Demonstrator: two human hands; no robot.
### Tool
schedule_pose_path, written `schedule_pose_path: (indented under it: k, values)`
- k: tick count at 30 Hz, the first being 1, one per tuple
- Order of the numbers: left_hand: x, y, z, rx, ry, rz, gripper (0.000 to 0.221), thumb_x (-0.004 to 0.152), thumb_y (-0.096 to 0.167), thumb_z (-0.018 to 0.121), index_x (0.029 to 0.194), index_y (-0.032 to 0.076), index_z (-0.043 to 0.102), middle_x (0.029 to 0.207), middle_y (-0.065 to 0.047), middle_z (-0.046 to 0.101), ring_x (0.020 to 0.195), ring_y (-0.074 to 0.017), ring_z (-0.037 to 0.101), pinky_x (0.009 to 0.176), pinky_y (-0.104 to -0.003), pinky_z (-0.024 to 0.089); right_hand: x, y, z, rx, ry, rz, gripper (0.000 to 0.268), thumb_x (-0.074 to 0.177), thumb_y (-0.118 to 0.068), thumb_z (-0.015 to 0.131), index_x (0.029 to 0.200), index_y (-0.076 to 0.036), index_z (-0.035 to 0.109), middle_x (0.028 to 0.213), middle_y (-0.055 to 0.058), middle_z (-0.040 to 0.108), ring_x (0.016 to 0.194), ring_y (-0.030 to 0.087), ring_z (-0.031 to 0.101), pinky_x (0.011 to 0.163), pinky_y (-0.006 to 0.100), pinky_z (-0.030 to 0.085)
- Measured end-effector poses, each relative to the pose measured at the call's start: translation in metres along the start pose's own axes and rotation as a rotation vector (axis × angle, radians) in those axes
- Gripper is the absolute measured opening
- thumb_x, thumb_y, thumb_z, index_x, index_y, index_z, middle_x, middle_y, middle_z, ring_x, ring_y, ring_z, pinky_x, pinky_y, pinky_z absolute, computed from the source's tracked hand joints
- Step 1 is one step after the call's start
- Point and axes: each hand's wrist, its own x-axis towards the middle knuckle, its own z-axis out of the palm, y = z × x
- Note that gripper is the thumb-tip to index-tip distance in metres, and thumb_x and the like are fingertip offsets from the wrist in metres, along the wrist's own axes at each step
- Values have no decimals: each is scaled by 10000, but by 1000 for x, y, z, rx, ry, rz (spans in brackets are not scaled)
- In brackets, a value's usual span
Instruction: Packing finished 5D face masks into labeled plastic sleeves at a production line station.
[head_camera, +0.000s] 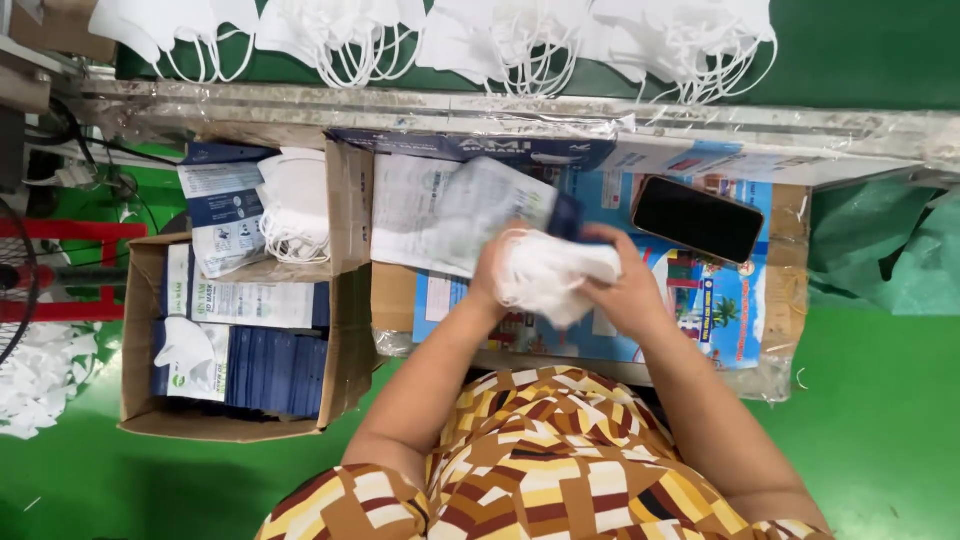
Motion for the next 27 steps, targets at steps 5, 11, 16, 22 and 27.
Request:
schedule_pose_path:
  k: [5, 11, 16, 22, 27]
  values:
    - [-1, 24, -12, -91, -9, 161, 159, 876, 151, 731, 955, 55, 631, 876, -116, 659, 765, -285, 671, 685, -396, 547, 20, 22, 0, -141, 202, -85, 334, 795, -145, 856, 1084, -55, 716, 954, 41, 749, 854, 135, 693, 779, 289, 556]
    - [6, 47, -9, -230, -183, -88, 187, 901, 135, 784, 843, 42, 633, 818, -111, 679, 722, -270, 649, 642, -366, 518, 7, 47, -10, 145, 28, 64, 195, 895, -151, 761, 1055, -39, 759, 947, 12, 765, 845, 114, 696, 769, 287, 562]
    - [34, 62, -31, -741, -175, -275, 162, 939, 164, 720, 1018, 36, 661, 965, -93, 665, 871, -278, 677, 819, -333, 536, -3, 52, -19, 133, -157, 87, 214, 887, -124, 718, 1090, -60, 740, 950, -12, 743, 863, 87, 661, 767, 280, 556]
    - [28, 58, -27, -103, -189, 190, 88, 909, 221, 733, 899, 134, 748, 952, -22, 744, 1101, -272, 638, 1052, -461, 355, -6, 8, -27, -460, -318, 17, 262, 799, -20, 713, 1056, -49, 752, 898, 65, 737, 836, 126, 647, 773, 300, 544]
    - [30, 62, -28, -61, -145, 16, 164, 964, 276, 684, 898, 137, 740, 964, 8, 725, 1063, -228, 615, 1062, -422, 341, -9, 5, -26, -103, -318, 69, 259, 867, -115, 687, 1121, -68, 694, 903, 93, 706, 832, 174, 647, 760, 345, 537]
